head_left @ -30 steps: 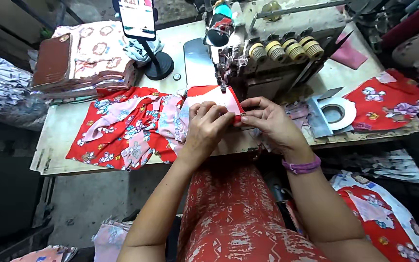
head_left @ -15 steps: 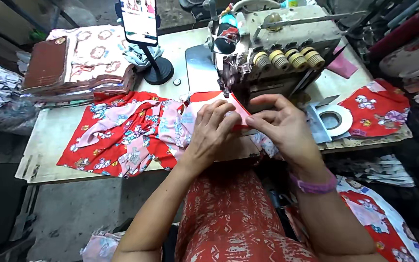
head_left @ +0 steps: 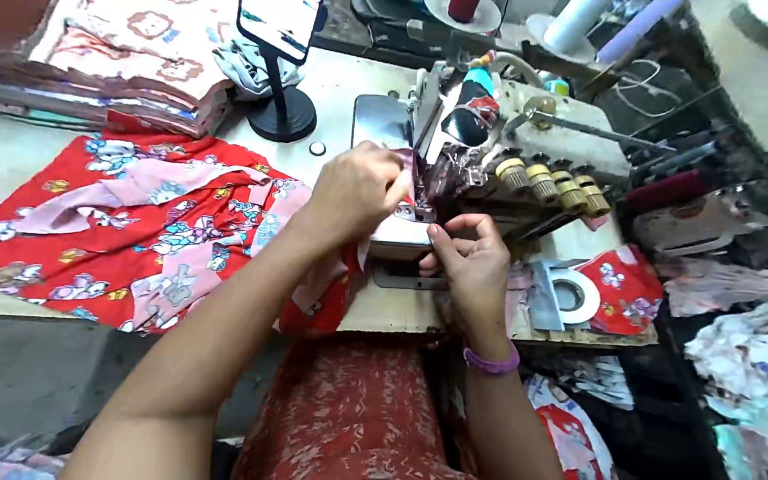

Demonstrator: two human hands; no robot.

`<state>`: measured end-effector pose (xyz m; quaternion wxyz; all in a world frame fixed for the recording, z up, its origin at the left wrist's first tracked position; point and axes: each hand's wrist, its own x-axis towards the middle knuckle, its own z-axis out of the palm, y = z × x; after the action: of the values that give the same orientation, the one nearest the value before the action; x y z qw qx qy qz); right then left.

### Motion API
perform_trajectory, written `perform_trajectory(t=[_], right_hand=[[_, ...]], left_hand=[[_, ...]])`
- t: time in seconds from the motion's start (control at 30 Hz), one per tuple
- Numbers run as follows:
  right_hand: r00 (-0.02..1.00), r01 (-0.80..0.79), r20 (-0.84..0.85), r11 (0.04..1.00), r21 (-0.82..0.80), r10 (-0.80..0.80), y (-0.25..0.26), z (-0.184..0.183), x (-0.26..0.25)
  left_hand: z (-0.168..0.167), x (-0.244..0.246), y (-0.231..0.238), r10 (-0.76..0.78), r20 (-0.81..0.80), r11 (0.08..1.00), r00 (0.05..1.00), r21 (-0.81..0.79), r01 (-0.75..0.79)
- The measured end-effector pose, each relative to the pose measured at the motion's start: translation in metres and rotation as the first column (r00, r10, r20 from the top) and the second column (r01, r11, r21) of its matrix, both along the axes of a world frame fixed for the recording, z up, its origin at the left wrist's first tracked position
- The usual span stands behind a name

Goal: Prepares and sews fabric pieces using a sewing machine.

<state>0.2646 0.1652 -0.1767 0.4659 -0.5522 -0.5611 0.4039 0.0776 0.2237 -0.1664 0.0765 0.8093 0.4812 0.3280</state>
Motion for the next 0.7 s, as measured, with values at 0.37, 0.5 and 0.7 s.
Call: perform_trajectory(t=[0.37, 0.5, 0.7], right_hand=[[0.956, -0.293, 0.068, 0.915, 0.277, 0.286, -0.029, -0.019, -0.005], [0.858, -0.478, 0.364, 0.825, 0.301, 0.364, -0.043, -0.024, 0.014], [0.859, -0.276, 0.511, 0.864, 0.42, 0.026, -0.003, -0.008, 0.05]], left_hand=[[0.04, -0.044, -0.029, -0.043, 0.133, 0.999, 0.99, 0.004, 0.043], [0.017, -0.008, -0.102, -0.193, 0.105, 0.976, 0.976, -0.086, 0.202], [0.017, 0.054, -0.096, -0.118, 0.128, 0.992, 0.985, -0.038, 0.124]])
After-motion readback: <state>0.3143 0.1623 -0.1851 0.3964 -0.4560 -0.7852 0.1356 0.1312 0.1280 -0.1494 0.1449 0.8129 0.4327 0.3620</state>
